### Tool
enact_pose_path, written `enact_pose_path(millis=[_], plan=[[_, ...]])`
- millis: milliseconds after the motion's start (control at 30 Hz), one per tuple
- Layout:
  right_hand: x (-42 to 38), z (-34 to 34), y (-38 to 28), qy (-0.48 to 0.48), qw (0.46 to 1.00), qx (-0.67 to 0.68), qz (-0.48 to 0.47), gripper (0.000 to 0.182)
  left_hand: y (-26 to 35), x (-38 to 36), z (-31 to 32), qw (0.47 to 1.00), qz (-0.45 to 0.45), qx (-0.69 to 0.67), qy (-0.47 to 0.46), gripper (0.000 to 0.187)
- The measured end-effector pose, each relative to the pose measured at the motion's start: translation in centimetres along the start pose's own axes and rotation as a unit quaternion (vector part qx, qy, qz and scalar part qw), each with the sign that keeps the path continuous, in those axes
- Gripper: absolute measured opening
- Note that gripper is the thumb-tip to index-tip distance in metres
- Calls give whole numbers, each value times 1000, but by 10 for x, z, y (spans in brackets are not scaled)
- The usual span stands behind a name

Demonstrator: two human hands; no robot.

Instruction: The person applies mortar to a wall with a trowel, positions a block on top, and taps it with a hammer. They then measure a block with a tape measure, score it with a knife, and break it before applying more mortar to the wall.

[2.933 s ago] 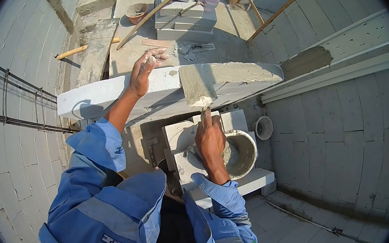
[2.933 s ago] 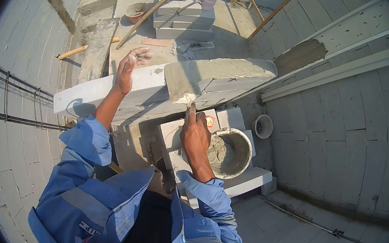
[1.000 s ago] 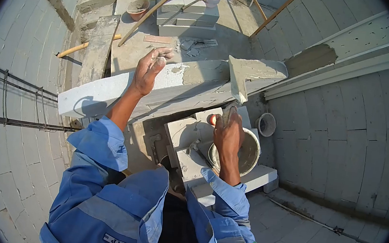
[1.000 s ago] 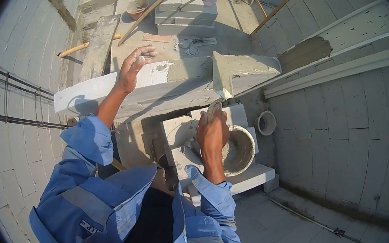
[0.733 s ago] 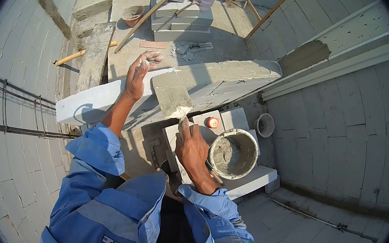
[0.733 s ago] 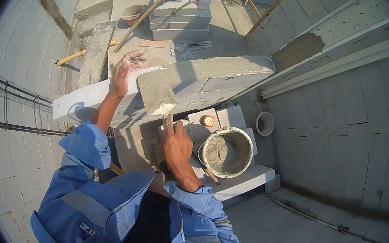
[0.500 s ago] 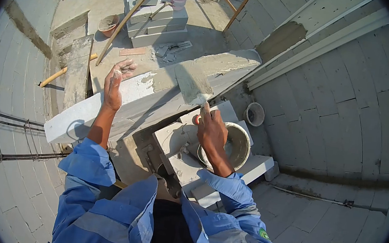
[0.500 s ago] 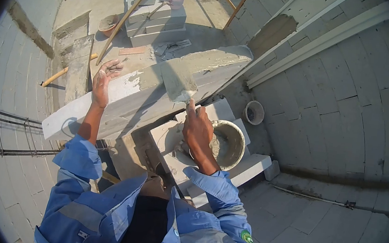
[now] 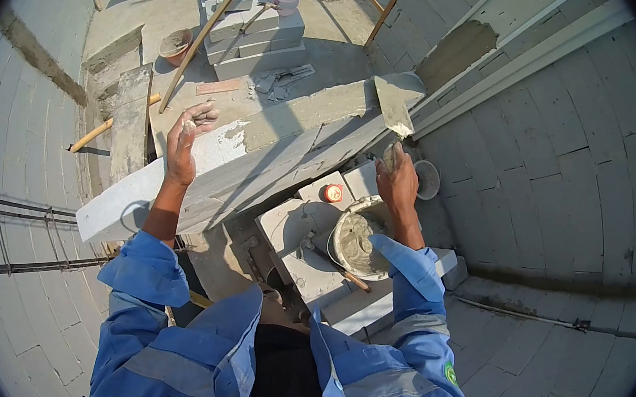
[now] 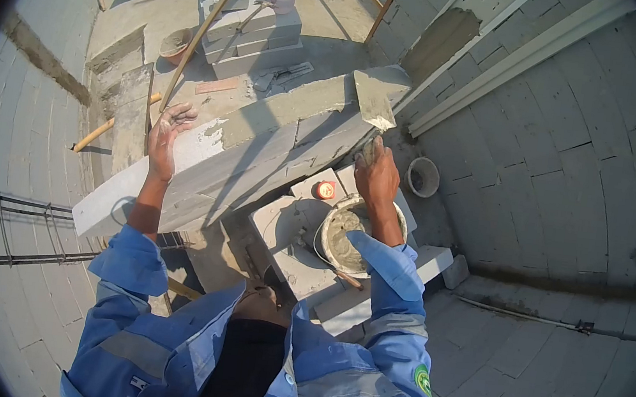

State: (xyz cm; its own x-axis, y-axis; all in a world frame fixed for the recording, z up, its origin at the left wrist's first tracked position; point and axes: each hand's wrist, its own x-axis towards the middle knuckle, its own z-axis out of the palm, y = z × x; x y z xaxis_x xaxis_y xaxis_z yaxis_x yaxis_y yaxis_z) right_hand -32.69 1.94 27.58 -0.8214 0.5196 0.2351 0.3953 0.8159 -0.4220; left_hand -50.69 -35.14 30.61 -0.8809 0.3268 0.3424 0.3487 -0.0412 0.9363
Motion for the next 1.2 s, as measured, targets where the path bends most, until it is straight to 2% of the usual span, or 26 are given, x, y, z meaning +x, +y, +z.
enact_pose_path(millis=[100, 167, 200, 300, 367, 500, 567, 600, 633, 700, 733, 800, 933, 1033, 1200], plan=[[-40, 1, -56, -120, 992, 47, -16, 57, -1, 0, 1, 1000, 5, 4, 3, 80], [-55, 4, -70, -140, 970, 182, -80, 54, 0, 1, 0, 1000, 10, 12, 3, 80], [-53, 1, -73, -140, 969, 185, -80, 54, 1, 0, 1, 1000, 11, 15, 0, 80], [-35, -7, -73, -115, 984, 124, -49, 57, -1, -1, -3, 1000, 13, 16, -21, 76], [-14, -15, -58, -35, 998, 44, -2, 56, -2, 0, -3, 999, 20, 12, -35, 73], [4, -10, -32, 3, 999, -47, 7, 56, 1, 1, 0, 1000, 17, 3, -16, 75], [-1, 2, -25, -6, 999, -18, -28, 53, 0, -1, 1, 1000, 11, 3, -11, 76], [-7, 11, -21, -44, 997, -30, -57, 54, -1, -1, 0, 1000, 13, 8, -6, 77], [-20, 6, -36, -52, 994, 5, -100, 55, -2, 0, 1, 1000, 14, 14, 1, 77], [-37, 1, -54, -114, 984, 32, -136, 55, 1, -1, 1, 1000, 10, 12, -3, 78], [-37, 0, -55, -114, 984, 33, -135, 55, 2, 0, 1, 1000, 7, 12, -6, 78], [-35, -1, -52, -69, 991, 76, -80, 54, 1, -1, 0, 1000, 12, 10, -16, 77], [13, -6, 0, 53, 998, 42, 12, 51, 2, -1, -1, 999, 26, 20, -29, 75], [39, -14, 20, 27, 997, 62, 38, 55, 4, 0, 2, 1000, 9, 14, -12, 80], [12, -2, -6, 3, 994, 104, 32, 57, 4, -1, 2, 1000, 4, 7, -4, 79]])
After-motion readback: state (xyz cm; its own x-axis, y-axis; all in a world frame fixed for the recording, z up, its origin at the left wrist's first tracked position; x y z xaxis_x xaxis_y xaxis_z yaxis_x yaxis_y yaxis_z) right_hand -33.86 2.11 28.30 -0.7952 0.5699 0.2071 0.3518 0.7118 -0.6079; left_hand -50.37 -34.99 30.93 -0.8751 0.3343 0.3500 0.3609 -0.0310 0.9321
